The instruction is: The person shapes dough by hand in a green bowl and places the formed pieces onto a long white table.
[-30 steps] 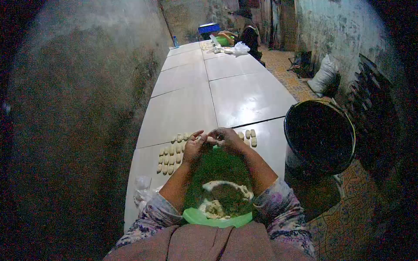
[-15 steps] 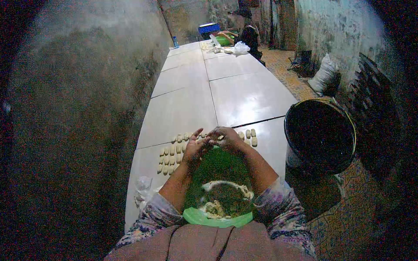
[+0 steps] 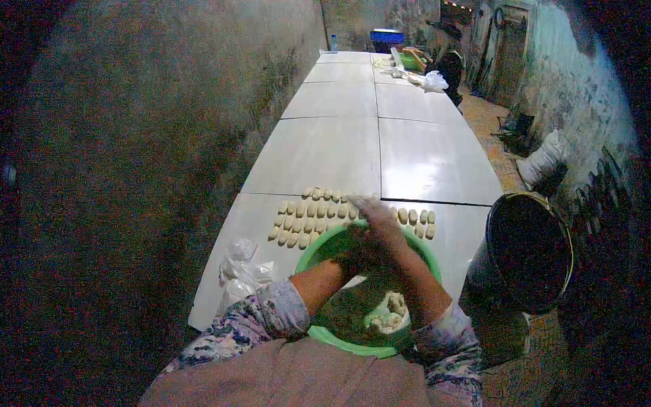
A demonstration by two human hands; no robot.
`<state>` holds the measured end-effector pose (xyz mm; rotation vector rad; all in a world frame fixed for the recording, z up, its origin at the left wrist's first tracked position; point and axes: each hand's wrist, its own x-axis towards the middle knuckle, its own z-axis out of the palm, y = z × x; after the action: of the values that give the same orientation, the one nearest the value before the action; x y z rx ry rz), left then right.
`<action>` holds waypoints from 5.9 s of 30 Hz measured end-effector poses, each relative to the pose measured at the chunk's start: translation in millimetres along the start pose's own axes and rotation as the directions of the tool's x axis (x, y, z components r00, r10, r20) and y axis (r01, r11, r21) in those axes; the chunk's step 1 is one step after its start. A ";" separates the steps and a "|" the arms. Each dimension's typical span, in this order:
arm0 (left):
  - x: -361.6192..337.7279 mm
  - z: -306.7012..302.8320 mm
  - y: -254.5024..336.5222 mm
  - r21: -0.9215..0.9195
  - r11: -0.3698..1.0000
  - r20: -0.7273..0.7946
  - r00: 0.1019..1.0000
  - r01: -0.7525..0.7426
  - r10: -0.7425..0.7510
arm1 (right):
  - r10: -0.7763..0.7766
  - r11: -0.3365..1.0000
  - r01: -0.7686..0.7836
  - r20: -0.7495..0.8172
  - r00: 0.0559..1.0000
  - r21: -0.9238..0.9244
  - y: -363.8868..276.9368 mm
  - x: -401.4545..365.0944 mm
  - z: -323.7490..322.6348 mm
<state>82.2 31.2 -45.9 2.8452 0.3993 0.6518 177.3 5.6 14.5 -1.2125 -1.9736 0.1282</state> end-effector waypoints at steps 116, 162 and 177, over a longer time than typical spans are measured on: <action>-121.1 -61.0 108.6 -0.591 0.552 0.534 0.798 0.588 -0.279 | 0.386 0.791 -0.531 0.426 0.818 0.302 -78.1 -189.8 -12.4; -135.3 -50.5 88.9 -0.617 0.645 0.501 0.857 0.451 -0.120 | 0.671 0.606 -0.783 0.441 0.597 0.138 -136.1 -163.5 -26.1; -137.8 -61.0 69.9 -0.862 0.227 0.412 0.887 0.453 -0.208 | 0.774 0.522 -0.837 0.320 0.547 0.167 -165.0 -131.3 -19.8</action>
<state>-49.5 -68.6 -29.4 1.5237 0.3806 0.2857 103.0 -192.3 28.6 -1.8753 -1.2816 1.0475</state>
